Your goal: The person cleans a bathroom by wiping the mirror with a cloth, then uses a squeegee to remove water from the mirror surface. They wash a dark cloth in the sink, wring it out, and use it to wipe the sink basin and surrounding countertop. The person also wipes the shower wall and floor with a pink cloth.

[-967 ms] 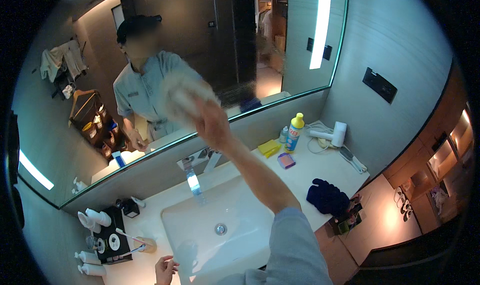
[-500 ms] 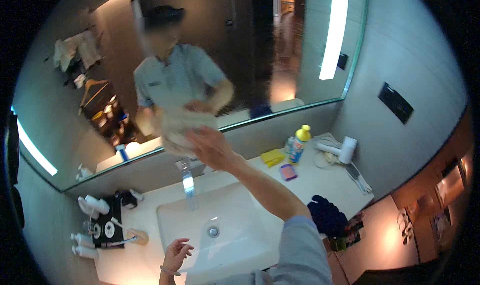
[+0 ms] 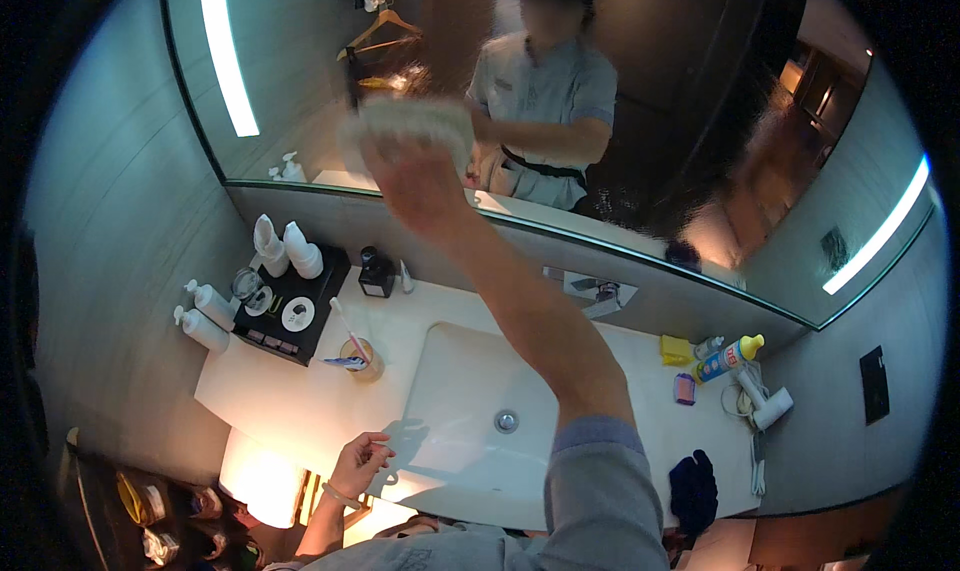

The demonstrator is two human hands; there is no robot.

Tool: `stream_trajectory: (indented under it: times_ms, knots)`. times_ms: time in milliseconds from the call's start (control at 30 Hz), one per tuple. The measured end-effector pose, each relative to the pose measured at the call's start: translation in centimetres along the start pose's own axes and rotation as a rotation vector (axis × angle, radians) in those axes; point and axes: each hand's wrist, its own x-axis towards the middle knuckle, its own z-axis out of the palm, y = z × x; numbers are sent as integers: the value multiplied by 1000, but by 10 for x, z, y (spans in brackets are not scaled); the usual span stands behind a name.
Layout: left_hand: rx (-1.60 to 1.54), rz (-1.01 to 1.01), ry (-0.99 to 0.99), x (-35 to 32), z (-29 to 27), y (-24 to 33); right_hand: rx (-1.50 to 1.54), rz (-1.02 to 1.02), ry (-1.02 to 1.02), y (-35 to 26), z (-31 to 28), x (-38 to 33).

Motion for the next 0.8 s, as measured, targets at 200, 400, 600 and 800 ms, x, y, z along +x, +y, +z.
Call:
stream_trajectory:
  times_ms: [200, 400, 600, 800]
  knots:
    - [17, -87, 169, -34, -67, -47, 66, 463, 56, 111, -110, -207]
    - [67, -35, 225, -22, -72, -51, -132, 762, -11, 107, -155, -350]
    - [27, -75, 142, -34, 12, -11, 424, 1014, -472, 30, -78, -333]
    - [3, -200, 218, -95, 66, -38, 439, 576, -294, -34, -137, -360]
